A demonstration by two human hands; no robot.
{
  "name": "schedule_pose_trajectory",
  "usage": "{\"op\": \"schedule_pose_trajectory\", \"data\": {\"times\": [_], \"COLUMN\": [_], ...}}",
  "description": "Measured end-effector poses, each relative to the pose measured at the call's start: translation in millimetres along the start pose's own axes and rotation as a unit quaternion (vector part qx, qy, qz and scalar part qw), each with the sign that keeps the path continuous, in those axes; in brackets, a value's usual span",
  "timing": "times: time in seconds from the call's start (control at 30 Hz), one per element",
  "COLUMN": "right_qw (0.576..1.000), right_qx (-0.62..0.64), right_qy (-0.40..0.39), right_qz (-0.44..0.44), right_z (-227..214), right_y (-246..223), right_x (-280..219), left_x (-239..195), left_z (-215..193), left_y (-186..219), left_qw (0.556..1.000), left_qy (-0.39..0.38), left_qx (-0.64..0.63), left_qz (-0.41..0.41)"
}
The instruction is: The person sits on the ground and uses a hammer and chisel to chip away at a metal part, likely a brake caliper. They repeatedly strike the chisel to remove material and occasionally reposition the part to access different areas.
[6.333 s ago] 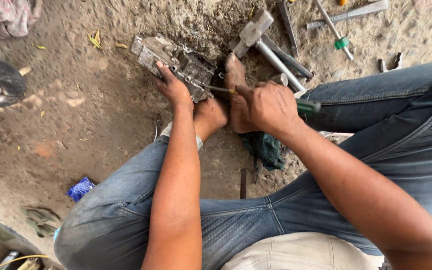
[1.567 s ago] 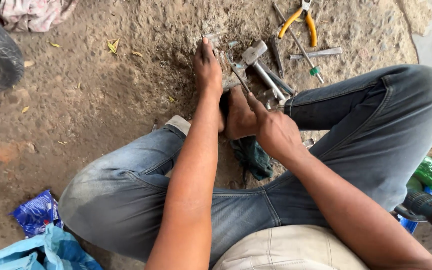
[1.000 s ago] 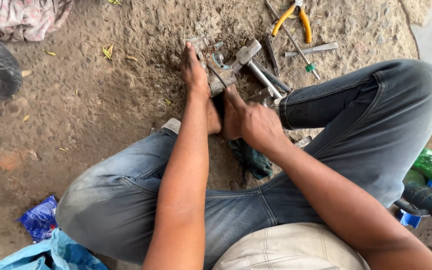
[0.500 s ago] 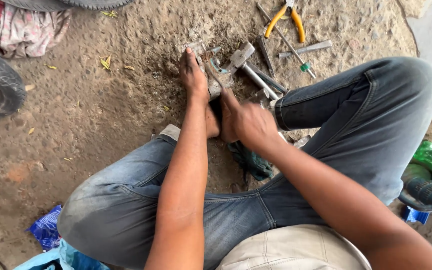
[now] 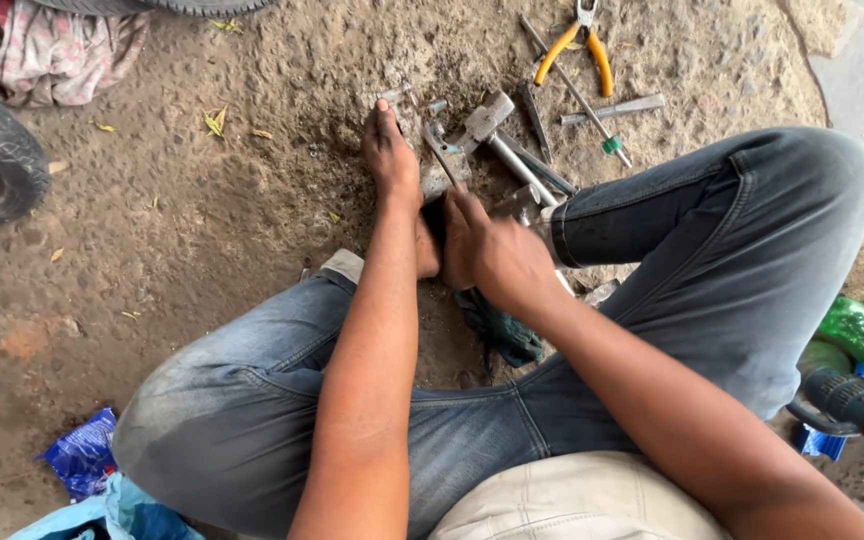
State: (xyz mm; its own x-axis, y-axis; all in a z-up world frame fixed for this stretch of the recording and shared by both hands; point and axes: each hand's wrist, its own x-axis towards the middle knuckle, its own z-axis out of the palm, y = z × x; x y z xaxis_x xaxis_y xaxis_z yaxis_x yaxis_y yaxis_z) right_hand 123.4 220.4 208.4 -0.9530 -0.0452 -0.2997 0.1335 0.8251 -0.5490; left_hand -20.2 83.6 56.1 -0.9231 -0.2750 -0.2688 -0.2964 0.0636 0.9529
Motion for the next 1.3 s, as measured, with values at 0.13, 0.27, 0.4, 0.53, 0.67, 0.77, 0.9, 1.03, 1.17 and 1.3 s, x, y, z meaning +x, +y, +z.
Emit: {"op": "schedule_pose_trajectory", "data": {"times": [0.13,0.27,0.4,0.53,0.67,0.77,0.9,1.03,1.17,1.3], "right_qw": [0.999,0.995,0.981,0.971,0.947,0.929,0.93,0.958,0.992,0.998], "right_qx": [-0.034,-0.057,-0.164,-0.216,-0.278,-0.32,-0.318,-0.249,-0.105,-0.018], "right_qy": [-0.025,-0.071,-0.102,-0.085,-0.15,-0.154,-0.157,-0.143,-0.025,-0.006], "right_qz": [0.001,0.028,0.006,-0.06,-0.048,-0.102,-0.093,-0.01,0.072,0.067], "right_z": [-4,-11,-28,-30,-46,-53,-48,-23,-5,-8], "right_y": [9,9,10,23,35,45,40,13,6,27], "right_x": [0,-4,-2,6,23,21,23,36,54,49], "left_x": [3,4,6,7,4,1,-4,-7,-9,2], "left_z": [5,-1,0,0,2,2,4,3,6,2], "left_y": [-3,-5,-5,-16,-12,-12,-6,8,5,2], "left_qw": [1.0,1.0,0.997,1.0,0.998,0.999,0.998,0.995,0.988,0.999], "left_qy": [0.01,0.01,-0.011,0.005,-0.039,-0.033,-0.017,-0.006,-0.037,-0.005], "left_qx": [0.007,0.001,-0.028,0.025,-0.017,0.011,0.053,0.1,0.148,-0.007], "left_qz": [-0.011,-0.017,-0.075,0.012,0.044,0.035,0.011,0.024,-0.004,0.035]}}
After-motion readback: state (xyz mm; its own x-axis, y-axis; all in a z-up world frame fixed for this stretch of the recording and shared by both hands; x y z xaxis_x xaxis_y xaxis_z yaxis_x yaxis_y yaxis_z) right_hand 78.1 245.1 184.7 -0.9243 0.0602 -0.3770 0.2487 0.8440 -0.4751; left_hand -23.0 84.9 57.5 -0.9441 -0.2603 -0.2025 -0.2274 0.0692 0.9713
